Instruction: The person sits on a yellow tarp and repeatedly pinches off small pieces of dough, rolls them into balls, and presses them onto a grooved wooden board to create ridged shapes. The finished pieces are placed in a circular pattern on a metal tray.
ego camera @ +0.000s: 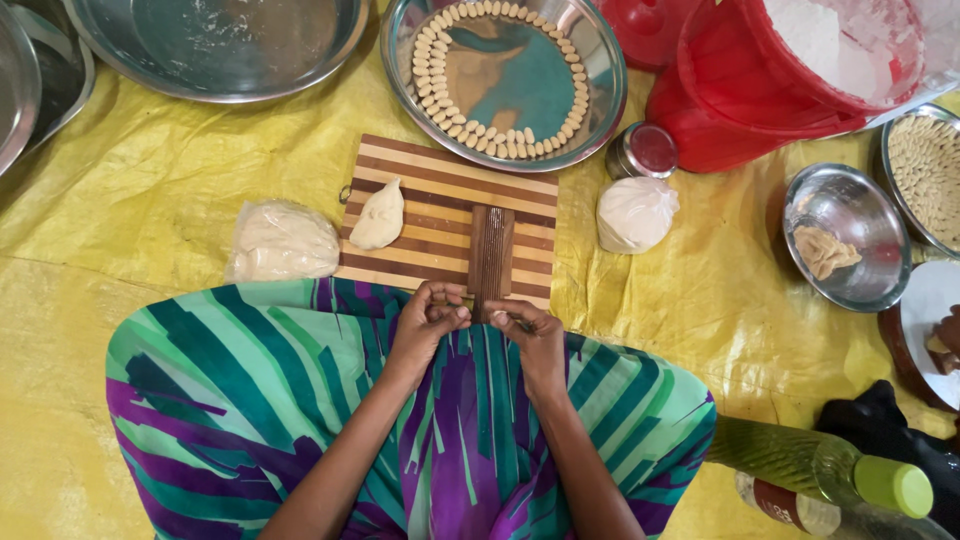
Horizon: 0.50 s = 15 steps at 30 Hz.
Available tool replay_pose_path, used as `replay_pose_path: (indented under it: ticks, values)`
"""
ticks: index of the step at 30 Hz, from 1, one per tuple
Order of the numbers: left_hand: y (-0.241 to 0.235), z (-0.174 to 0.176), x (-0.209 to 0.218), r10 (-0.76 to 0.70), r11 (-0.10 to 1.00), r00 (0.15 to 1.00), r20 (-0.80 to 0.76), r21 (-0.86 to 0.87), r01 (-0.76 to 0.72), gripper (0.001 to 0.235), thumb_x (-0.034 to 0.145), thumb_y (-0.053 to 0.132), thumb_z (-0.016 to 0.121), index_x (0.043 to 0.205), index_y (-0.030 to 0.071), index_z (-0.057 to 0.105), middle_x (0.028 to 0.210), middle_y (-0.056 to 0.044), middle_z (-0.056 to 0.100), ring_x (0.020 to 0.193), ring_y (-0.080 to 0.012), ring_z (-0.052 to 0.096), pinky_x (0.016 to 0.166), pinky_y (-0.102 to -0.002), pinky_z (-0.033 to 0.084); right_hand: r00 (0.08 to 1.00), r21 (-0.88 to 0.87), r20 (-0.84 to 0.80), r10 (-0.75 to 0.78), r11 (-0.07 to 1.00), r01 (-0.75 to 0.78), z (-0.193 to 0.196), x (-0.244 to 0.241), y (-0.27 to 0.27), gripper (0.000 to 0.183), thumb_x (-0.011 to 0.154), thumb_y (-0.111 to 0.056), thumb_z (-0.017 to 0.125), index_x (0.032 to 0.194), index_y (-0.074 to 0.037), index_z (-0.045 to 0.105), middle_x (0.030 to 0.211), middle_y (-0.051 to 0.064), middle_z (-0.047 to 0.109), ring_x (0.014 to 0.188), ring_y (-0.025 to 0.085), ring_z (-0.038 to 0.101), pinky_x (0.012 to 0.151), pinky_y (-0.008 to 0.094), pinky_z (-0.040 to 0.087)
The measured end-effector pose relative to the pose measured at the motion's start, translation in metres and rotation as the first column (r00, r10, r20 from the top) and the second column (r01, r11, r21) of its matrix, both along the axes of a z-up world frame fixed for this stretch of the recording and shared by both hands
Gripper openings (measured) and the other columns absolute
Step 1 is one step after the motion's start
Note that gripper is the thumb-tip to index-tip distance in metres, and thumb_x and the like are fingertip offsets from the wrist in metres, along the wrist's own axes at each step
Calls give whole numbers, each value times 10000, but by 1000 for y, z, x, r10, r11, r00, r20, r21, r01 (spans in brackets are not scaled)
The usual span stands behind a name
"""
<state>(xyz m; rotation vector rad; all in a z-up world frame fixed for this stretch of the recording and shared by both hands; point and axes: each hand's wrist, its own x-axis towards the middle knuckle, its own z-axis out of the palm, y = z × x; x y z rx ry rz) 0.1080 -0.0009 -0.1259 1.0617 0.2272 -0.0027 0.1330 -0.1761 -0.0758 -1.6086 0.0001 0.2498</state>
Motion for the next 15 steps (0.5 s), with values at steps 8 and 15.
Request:
replay_pose_path:
  ticks: [8, 15]
  values:
    - [0, -4, 1, -59, 997, 997, 52, 56, 56, 290, 889, -15, 740, 1160, 15, 641, 1054, -50, 656, 940, -111, 657, 853, -286, 585, 996, 62, -78, 45, 997, -40, -1, 3, -1, 132, 861, -62, 778, 964, -2, 719, 884, 71, 748, 799, 104, 694, 751, 240, 563]
    - [0, -6, -1, -171, 981, 981, 95, 107, 161, 213, 889, 45, 770, 1092, 3, 718, 968, -40, 743, 922, -116, 704, 850, -266, 574, 996, 35, -25, 90, 995, -90, -21, 3, -6, 150, 893, -48, 827, 949, 27, 709, 781, 41, 680, 714, 89, 588, 664, 243, 481]
